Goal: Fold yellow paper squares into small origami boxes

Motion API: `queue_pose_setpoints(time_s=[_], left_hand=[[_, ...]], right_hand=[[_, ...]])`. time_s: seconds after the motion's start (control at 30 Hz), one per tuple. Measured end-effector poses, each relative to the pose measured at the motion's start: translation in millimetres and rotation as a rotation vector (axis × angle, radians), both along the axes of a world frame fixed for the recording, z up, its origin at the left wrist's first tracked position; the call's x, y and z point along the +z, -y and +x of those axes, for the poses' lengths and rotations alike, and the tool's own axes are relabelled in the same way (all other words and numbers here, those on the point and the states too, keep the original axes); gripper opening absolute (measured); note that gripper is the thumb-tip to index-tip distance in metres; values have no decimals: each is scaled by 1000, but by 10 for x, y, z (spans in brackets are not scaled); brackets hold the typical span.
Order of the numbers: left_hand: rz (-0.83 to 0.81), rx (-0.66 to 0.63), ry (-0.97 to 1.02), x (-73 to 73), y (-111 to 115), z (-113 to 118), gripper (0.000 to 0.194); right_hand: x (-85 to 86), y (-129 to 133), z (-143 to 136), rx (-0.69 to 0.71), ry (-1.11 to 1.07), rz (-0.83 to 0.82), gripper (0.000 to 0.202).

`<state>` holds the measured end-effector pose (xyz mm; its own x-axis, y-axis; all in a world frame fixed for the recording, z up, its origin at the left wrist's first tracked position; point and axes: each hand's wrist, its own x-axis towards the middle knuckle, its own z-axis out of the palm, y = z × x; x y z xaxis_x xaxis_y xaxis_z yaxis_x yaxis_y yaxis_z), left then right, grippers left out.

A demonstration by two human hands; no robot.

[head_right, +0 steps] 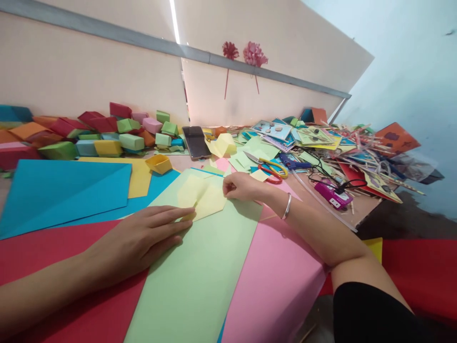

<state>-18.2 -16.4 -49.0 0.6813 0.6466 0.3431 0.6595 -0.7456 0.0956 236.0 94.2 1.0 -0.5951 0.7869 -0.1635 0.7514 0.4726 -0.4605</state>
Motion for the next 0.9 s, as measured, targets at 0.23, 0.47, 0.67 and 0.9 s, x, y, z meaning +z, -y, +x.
queue_pose_setpoints(time_s=[0.23, 0.47, 0.67, 0.9], left_hand=[[0, 46, 50, -3, -7, 8, 37], [-23, 197, -34, 112, -48, 24, 33], [2, 196, 7, 84, -95, -19, 35], [-1, 240, -8, 9, -99, -35, 37]], right_hand=[[-127, -39, 41, 247, 16, 280, 64], [-117, -16, 68, 423, 89, 350, 67], [-62, 82, 21, 596, 10, 497, 56], [-5, 242, -43, 739, 11, 591, 14]])
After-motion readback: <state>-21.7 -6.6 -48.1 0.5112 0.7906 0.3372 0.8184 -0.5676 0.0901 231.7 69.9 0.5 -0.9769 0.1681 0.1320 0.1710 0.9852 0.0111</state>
